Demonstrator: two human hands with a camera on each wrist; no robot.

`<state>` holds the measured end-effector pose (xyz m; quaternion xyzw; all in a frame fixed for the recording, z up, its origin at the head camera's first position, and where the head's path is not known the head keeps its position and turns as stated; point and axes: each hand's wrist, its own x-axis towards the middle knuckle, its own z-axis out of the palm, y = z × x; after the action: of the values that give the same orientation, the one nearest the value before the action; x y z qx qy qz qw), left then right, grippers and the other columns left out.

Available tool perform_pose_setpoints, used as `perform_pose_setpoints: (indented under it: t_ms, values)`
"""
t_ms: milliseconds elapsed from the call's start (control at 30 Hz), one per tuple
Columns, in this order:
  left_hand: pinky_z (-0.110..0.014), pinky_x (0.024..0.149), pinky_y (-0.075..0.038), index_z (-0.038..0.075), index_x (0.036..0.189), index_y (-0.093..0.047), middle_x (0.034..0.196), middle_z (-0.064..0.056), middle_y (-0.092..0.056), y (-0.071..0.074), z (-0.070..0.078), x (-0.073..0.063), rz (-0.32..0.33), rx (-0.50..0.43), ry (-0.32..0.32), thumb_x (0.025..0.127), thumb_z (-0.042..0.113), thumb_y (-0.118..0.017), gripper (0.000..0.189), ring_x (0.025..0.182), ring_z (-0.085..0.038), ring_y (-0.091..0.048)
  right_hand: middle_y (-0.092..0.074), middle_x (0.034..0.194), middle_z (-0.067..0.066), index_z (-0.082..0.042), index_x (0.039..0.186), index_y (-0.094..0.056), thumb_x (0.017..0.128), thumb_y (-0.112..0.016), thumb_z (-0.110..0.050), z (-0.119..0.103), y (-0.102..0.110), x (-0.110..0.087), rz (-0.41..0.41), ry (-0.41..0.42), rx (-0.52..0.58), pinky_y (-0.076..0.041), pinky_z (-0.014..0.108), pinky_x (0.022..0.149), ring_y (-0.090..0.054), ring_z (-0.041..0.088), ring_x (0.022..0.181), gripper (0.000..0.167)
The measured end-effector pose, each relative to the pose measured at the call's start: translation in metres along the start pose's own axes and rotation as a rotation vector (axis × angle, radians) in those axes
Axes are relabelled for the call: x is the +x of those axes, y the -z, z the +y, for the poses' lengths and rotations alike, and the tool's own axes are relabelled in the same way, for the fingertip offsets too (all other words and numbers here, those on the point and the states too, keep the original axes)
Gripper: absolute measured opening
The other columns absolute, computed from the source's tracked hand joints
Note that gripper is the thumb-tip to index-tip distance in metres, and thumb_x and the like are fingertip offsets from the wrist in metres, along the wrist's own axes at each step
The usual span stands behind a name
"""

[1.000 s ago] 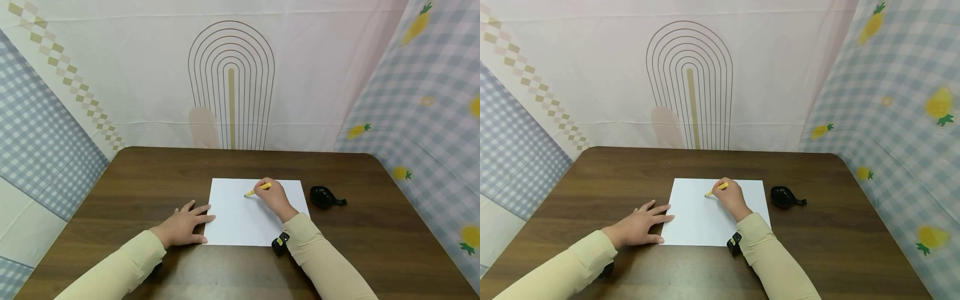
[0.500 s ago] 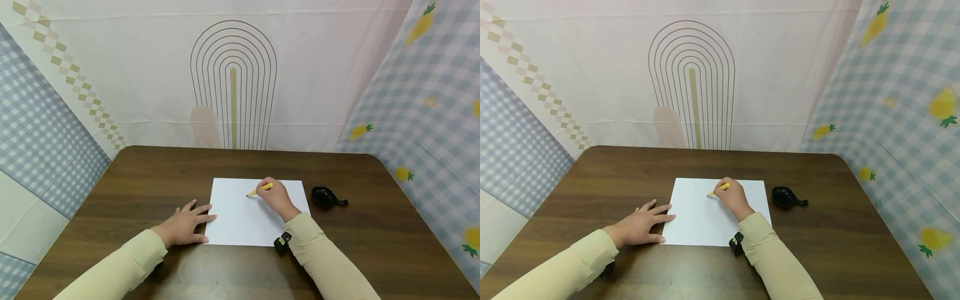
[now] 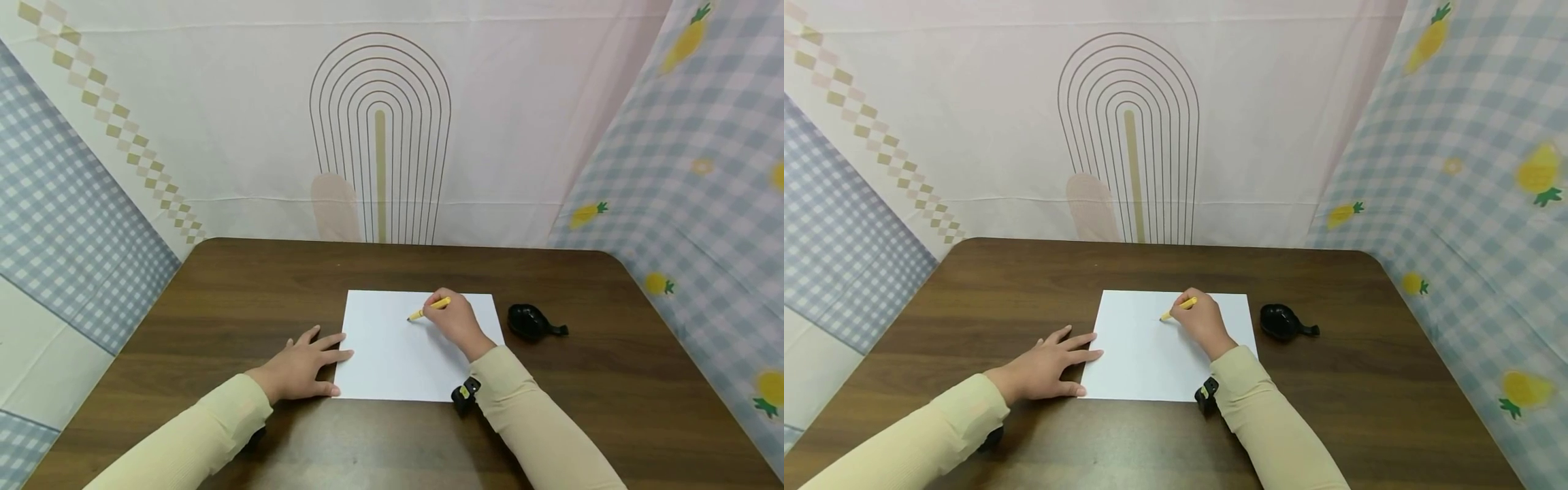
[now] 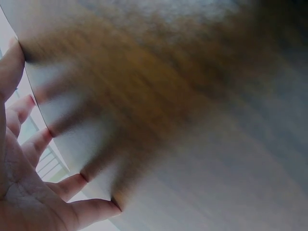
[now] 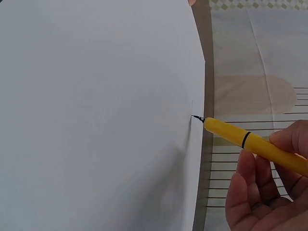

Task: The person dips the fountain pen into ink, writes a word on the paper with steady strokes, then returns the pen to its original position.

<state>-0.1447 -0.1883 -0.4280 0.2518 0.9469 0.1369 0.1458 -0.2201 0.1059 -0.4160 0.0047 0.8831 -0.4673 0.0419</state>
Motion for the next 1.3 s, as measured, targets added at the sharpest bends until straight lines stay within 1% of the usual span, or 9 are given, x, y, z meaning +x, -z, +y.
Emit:
perform_pose_setpoints:
  t_ms: [267,467,833,1067,1300]
  values:
    - [-0.077,0.096,-0.024,0.028,0.142,-0.051,0.156,-0.002,-0.032,-0.002,0.000,0.000,0.004,-0.001,0.003,0.084,0.047,-0.071,0.064,0.142,-0.049,-0.017,-0.060,0.085,0.007,-0.008,0.088,-0.064,0.085,-0.062,-0.012,0.002,0.007,0.000,-0.004,-0.022,-0.012,-0.038,0.025,0.058,-0.047,0.016,0.068,0.005]
    - [-0.078,0.095,-0.024,0.027,0.142,-0.051,0.155,-0.004,-0.033,-0.001,0.001,0.000,0.005,0.000,-0.006,0.084,0.048,-0.070,0.065,0.141,-0.050,-0.018,-0.058,0.083,0.006,-0.008,0.089,-0.064,0.086,-0.061,-0.012,0.006,0.011,0.000,-0.002,-0.022,-0.041,-0.038,0.025,0.057,-0.047,0.016,0.067,0.006]
    - [-0.079,0.094,-0.024,0.025,0.142,-0.051,0.155,-0.005,-0.033,0.000,0.000,0.000,0.008,-0.003,-0.016,0.084,0.048,-0.070,0.065,0.140,-0.052,-0.019,-0.059,0.088,0.007,-0.008,0.090,-0.064,0.086,-0.061,-0.012,0.010,0.018,0.002,0.002,-0.041,-0.046,-0.038,0.025,0.058,-0.048,0.017,0.070,0.007]
    - [-0.080,0.092,-0.024,0.025,0.142,-0.052,0.154,-0.007,-0.034,-0.001,0.000,-0.001,0.014,-0.007,-0.029,0.084,0.048,-0.071,0.064,0.139,-0.053,-0.019,-0.060,0.088,0.007,-0.007,0.090,-0.063,0.085,-0.061,-0.012,0.009,0.023,0.001,0.009,-0.041,-0.076,-0.039,0.025,0.059,-0.048,0.017,0.071,0.007]
    - [-0.079,0.093,-0.024,0.025,0.142,-0.052,0.154,-0.006,-0.035,0.000,0.001,-0.001,0.016,-0.002,-0.020,0.084,0.047,-0.071,0.064,0.139,-0.052,-0.020,-0.059,0.087,0.008,-0.006,0.091,-0.063,0.086,-0.061,-0.012,0.010,0.027,0.000,0.012,-0.042,-0.088,-0.039,0.025,0.058,-0.049,0.018,0.070,0.008]
